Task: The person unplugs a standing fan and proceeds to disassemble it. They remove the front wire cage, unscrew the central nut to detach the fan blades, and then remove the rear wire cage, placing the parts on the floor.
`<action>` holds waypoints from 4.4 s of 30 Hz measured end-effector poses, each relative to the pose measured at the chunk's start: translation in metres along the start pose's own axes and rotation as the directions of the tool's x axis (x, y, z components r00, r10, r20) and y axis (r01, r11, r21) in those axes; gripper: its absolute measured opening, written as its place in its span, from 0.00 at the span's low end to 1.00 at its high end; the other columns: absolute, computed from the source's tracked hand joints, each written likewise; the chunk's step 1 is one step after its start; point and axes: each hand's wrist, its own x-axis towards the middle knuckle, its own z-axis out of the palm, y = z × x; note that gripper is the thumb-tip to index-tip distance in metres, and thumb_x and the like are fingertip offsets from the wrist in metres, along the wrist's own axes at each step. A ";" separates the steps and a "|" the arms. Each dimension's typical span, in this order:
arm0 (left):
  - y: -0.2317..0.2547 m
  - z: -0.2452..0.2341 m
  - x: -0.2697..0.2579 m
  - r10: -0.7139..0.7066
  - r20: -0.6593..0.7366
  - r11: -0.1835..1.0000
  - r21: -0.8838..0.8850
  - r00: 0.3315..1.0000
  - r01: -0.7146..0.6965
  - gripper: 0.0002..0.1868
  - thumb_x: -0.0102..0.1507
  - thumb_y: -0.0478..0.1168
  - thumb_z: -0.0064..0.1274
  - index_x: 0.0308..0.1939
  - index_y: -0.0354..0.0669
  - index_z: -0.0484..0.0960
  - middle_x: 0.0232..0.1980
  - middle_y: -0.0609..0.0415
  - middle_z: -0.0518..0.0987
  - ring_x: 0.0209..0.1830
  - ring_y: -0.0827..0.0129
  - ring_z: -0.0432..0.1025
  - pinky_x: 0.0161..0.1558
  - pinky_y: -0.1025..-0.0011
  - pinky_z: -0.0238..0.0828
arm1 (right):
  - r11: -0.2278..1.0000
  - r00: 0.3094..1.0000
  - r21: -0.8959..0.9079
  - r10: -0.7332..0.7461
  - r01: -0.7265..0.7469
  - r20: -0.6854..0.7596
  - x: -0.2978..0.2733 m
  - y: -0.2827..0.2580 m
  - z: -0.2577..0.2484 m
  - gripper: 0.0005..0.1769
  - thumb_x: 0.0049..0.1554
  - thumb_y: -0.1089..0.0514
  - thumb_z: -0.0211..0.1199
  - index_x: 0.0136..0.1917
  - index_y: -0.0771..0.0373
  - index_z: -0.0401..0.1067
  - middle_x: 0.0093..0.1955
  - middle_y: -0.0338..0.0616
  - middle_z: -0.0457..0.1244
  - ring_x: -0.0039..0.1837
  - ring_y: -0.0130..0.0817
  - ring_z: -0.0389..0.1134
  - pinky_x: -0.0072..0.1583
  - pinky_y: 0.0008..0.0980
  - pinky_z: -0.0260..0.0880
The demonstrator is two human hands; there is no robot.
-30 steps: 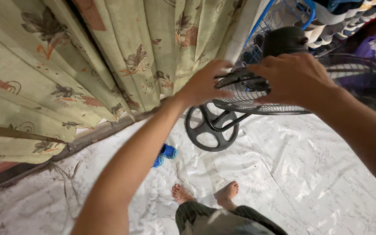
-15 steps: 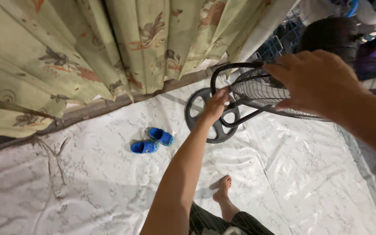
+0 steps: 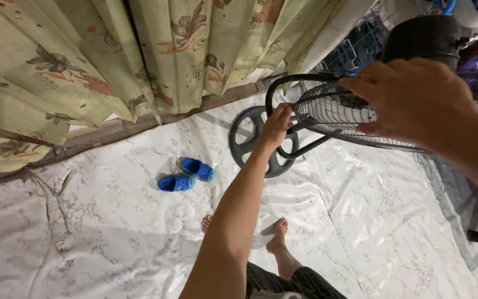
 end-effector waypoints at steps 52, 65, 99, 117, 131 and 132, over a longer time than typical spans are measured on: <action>0.130 -0.041 -0.019 0.092 0.389 0.804 0.513 0.917 -0.299 0.15 0.65 0.45 0.59 0.51 0.41 0.81 0.45 0.50 0.86 0.48 0.63 0.82 0.49 0.68 0.75 | 0.989 0.989 0.115 -0.074 0.089 -0.130 -0.023 0.010 0.017 0.55 0.42 0.26 0.70 0.77 0.46 0.59 0.65 0.34 0.65 0.59 0.33 0.71 0.60 0.34 0.73; 0.298 0.059 -0.081 0.477 0.515 0.527 0.481 0.712 -0.700 0.21 0.65 0.50 0.61 0.57 0.43 0.81 0.55 0.48 0.78 0.58 0.59 0.74 0.58 0.64 0.71 | 0.970 0.922 0.240 0.118 -0.028 -0.370 -0.052 0.025 0.029 0.58 0.38 0.17 0.66 0.69 0.56 0.70 0.63 0.41 0.68 0.62 0.37 0.71 0.60 0.36 0.72; 0.330 0.079 -0.050 0.149 0.636 0.704 0.469 0.757 -0.533 0.16 0.56 0.31 0.65 0.39 0.38 0.71 0.50 0.49 0.72 0.53 0.62 0.74 0.55 0.67 0.73 | 0.920 0.944 0.383 0.052 0.081 -0.325 -0.055 0.030 0.020 0.49 0.40 0.26 0.74 0.68 0.50 0.68 0.56 0.37 0.67 0.58 0.38 0.70 0.58 0.37 0.68; 0.288 0.075 -0.079 0.163 0.107 0.764 0.615 0.981 -0.194 0.19 0.66 0.47 0.55 0.55 0.37 0.82 0.52 0.49 0.85 0.54 0.66 0.79 0.54 0.71 0.73 | 0.903 0.865 0.414 0.116 0.113 -0.489 -0.050 0.026 0.037 0.49 0.35 0.29 0.78 0.59 0.62 0.73 0.47 0.41 0.68 0.52 0.42 0.71 0.53 0.38 0.69; 0.325 0.087 -0.055 0.126 0.376 0.372 0.840 0.918 -0.395 0.16 0.65 0.49 0.47 0.43 0.46 0.86 0.41 0.44 0.84 0.40 0.50 0.79 0.41 0.61 0.75 | 0.911 0.857 0.383 0.070 0.153 -0.511 -0.050 0.025 0.038 0.44 0.38 0.28 0.76 0.56 0.62 0.74 0.47 0.43 0.67 0.52 0.42 0.70 0.52 0.39 0.69; 0.323 0.086 -0.052 0.126 0.390 0.342 0.846 0.912 -0.409 0.16 0.66 0.49 0.46 0.41 0.45 0.86 0.40 0.43 0.84 0.40 0.50 0.79 0.41 0.60 0.75 | 0.909 0.861 0.386 0.065 0.157 -0.504 -0.050 0.025 0.038 0.44 0.38 0.28 0.76 0.56 0.62 0.74 0.47 0.43 0.67 0.52 0.42 0.70 0.52 0.39 0.69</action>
